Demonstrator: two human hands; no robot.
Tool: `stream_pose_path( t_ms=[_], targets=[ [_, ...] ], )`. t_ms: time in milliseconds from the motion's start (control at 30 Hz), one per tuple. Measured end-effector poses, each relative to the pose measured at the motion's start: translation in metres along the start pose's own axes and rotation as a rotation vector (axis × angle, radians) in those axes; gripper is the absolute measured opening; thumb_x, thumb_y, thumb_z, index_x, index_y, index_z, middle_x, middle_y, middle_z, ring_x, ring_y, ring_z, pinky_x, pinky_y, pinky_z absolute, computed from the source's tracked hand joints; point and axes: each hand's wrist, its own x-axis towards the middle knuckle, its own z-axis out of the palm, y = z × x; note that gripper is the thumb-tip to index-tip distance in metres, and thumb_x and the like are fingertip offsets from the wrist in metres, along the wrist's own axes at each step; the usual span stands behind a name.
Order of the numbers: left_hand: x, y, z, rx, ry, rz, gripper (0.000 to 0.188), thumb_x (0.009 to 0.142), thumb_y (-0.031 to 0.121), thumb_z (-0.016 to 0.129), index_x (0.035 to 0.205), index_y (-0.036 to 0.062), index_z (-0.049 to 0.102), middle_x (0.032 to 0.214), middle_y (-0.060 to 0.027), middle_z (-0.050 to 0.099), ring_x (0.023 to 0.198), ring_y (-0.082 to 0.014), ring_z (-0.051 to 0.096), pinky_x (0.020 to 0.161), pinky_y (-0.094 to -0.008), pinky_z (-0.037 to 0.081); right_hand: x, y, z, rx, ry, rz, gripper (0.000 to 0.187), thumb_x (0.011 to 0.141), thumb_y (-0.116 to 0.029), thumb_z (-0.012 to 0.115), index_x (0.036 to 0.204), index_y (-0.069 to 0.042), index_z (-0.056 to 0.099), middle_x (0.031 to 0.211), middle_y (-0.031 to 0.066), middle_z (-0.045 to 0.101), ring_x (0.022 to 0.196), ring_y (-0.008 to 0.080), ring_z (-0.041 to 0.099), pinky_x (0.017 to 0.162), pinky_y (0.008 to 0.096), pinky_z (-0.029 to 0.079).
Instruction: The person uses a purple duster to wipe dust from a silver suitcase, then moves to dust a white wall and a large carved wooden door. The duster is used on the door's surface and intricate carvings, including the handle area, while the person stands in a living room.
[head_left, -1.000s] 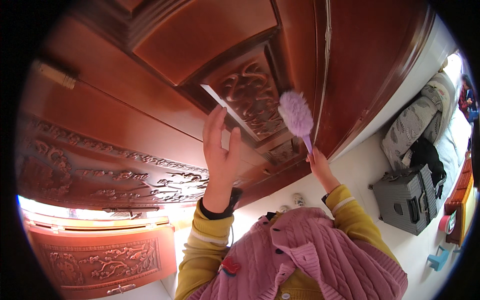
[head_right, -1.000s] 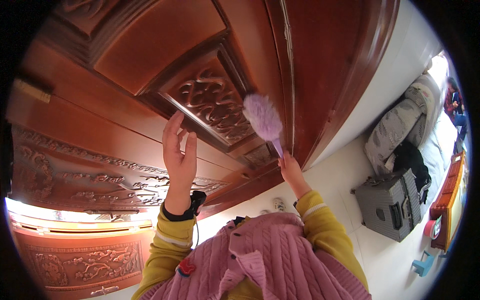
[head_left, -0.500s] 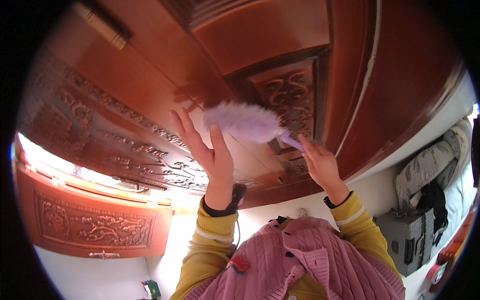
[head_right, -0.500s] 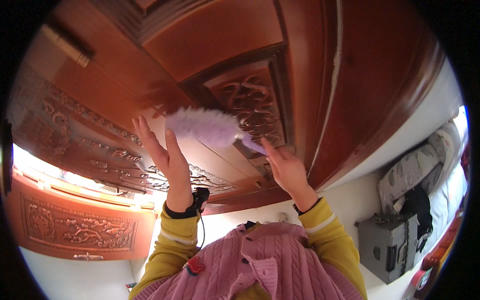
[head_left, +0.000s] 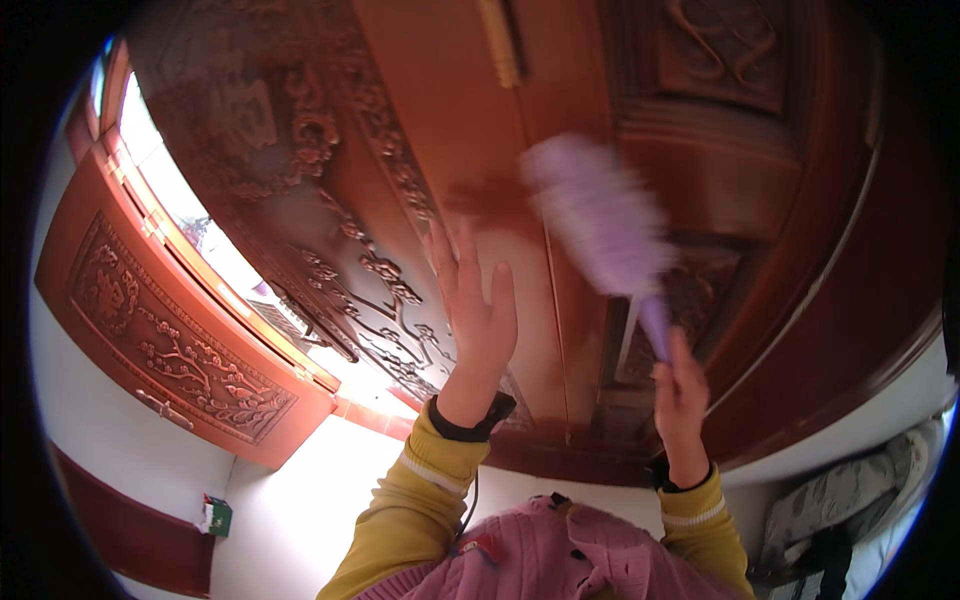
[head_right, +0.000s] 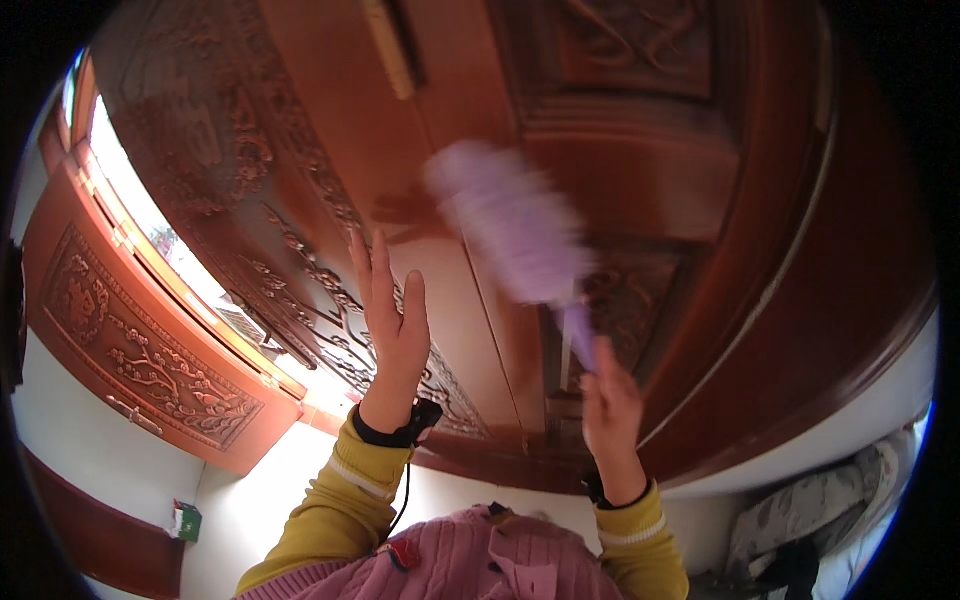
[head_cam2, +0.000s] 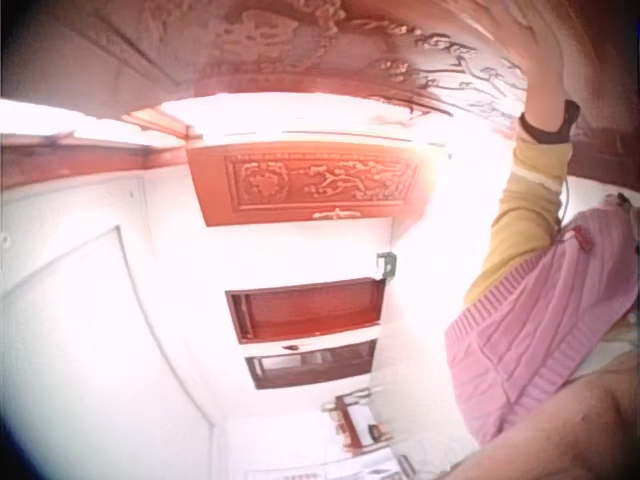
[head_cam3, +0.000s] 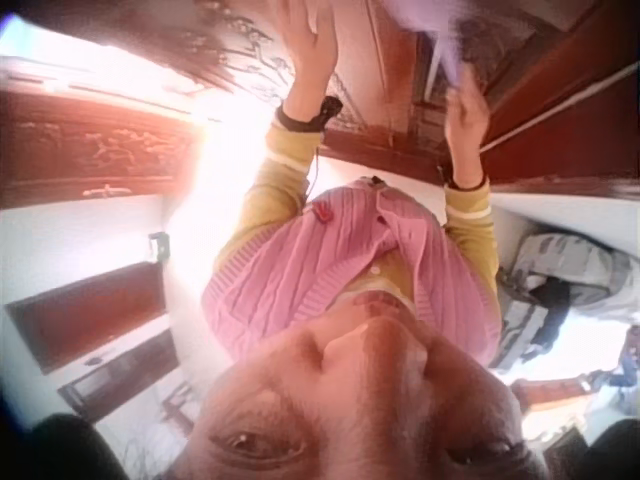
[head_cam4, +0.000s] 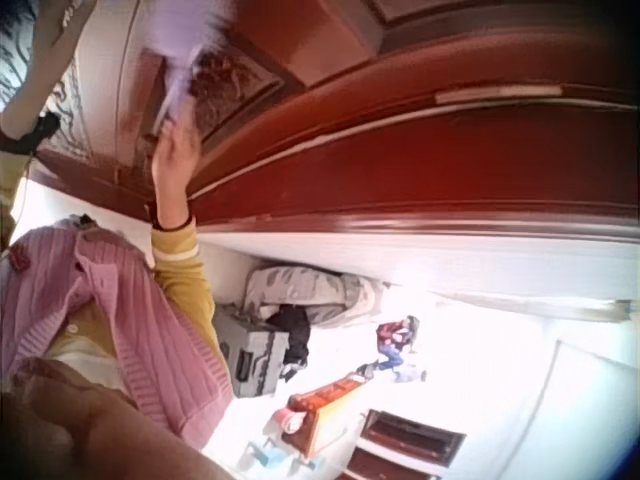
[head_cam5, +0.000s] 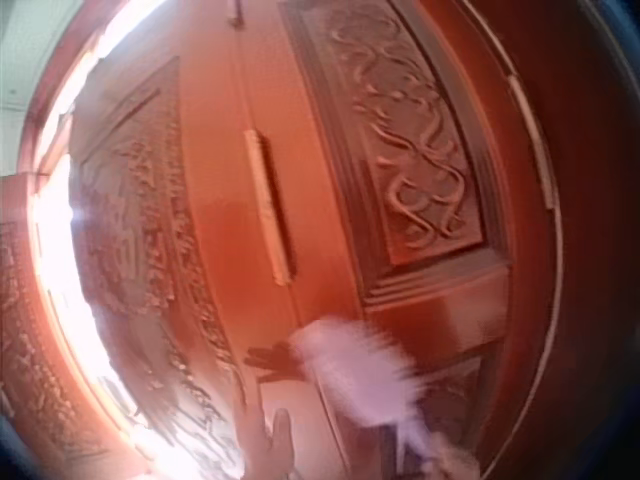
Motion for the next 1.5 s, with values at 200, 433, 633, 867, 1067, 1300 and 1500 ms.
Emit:
stream_pose_path(
  t_ms=[200, 433, 633, 867, 1067, 1300, 1500],
  targets=[
    [0.04, -0.023, -0.027, 0.045, 0.081, 0.044, 0.056, 0.099, 0.01, 0.057, 0.153, 0.0026, 0.043, 0.164, -0.0262, 0.025, 0.153, -0.0443, 0.022, 0.122, -0.0498, 0.021, -0.002, -0.01, 0.021, 0.506, 0.211, 0.331, 0.058, 0.105, -0.011, 0.054, 0.16, -0.012, 0.035, 0.076, -0.0042, 0.051, 0.061, 0.004, 0.044, 0.055, 0.0184, 0.036],
    [0.085, -0.064, -0.071, -0.029, 0.001, 0.155, 0.056, 0.097, 0.017, 0.06, 0.149, 0.0008, 0.047, 0.16, -0.0291, 0.031, 0.149, -0.0519, 0.025, 0.119, -0.0552, 0.026, 0.047, -0.087, 0.075, -0.114, -0.236, -0.096, 0.046, 0.093, -0.002, 0.066, 0.138, -0.011, 0.064, 0.083, 0.0156, 0.062, 0.071, 0.0305, 0.06, 0.067, 0.0375, 0.05],
    [0.133, -0.108, -0.11, 0.043, 0.075, 0.251, 0.055, 0.098, 0.017, 0.061, 0.15, 0.0029, 0.048, 0.16, -0.0259, 0.033, 0.15, -0.046, 0.029, 0.12, -0.0496, 0.028, 0.153, -0.148, 0.109, -0.156, 0.05, -0.244, 0.047, 0.094, 0.002, 0.059, 0.141, -0.006, 0.061, 0.101, 0.0174, 0.071, 0.084, 0.0269, 0.065, 0.08, 0.0355, 0.052],
    [0.152, -0.173, -0.154, 0.068, 0.202, 0.098, 0.061, 0.1, 0.021, 0.058, 0.155, 0.0044, 0.038, 0.162, -0.028, 0.027, 0.151, -0.0463, 0.025, 0.12, -0.0509, 0.027, 0.202, -0.201, 0.162, 0.031, 0.221, -0.042, 0.052, 0.103, -0.006, 0.053, 0.154, -0.012, 0.046, 0.084, -0.0013, 0.054, 0.071, 0.0091, 0.045, 0.068, 0.0256, 0.043],
    [0.151, -0.217, -0.178, 0.002, 0.225, -0.006, 0.064, 0.1, 0.019, 0.056, 0.158, 0.0041, 0.032, 0.164, -0.0276, 0.024, 0.151, -0.0456, 0.025, 0.121, -0.05, 0.026, 0.149, -0.225, 0.217, -0.245, -0.408, -0.42, 0.05, 0.091, -0.001, 0.063, 0.139, -0.013, 0.063, 0.09, 0.018, 0.064, 0.08, 0.0361, 0.06, 0.071, 0.0428, 0.05],
    [0.163, -0.226, -0.191, 0.0, 0.169, 0.098, 0.06, 0.098, 0.018, 0.058, 0.154, 0.0035, 0.041, 0.162, -0.0295, 0.024, 0.15, -0.0489, 0.024, 0.121, -0.0526, 0.025, 0.181, -0.26, 0.192, -0.367, -0.301, -0.342, 0.044, 0.092, -0.001, 0.064, 0.135, -0.011, 0.065, 0.108, 0.0184, 0.071, 0.085, 0.0342, 0.065, 0.079, 0.0412, 0.053],
    [0.173, -0.208, -0.196, -0.103, 0.143, 0.12, 0.058, 0.101, 0.019, 0.054, 0.156, 0.0057, 0.039, 0.165, -0.0272, 0.021, 0.152, -0.0486, 0.02, 0.12, -0.0534, 0.024, 0.254, -0.288, 0.166, 0.175, 0.384, 0.054, 0.049, 0.103, -0.007, 0.056, 0.151, -0.016, 0.051, 0.089, -0.0048, 0.059, 0.075, 0.0048, 0.051, 0.066, 0.0215, 0.046]
  ],
)
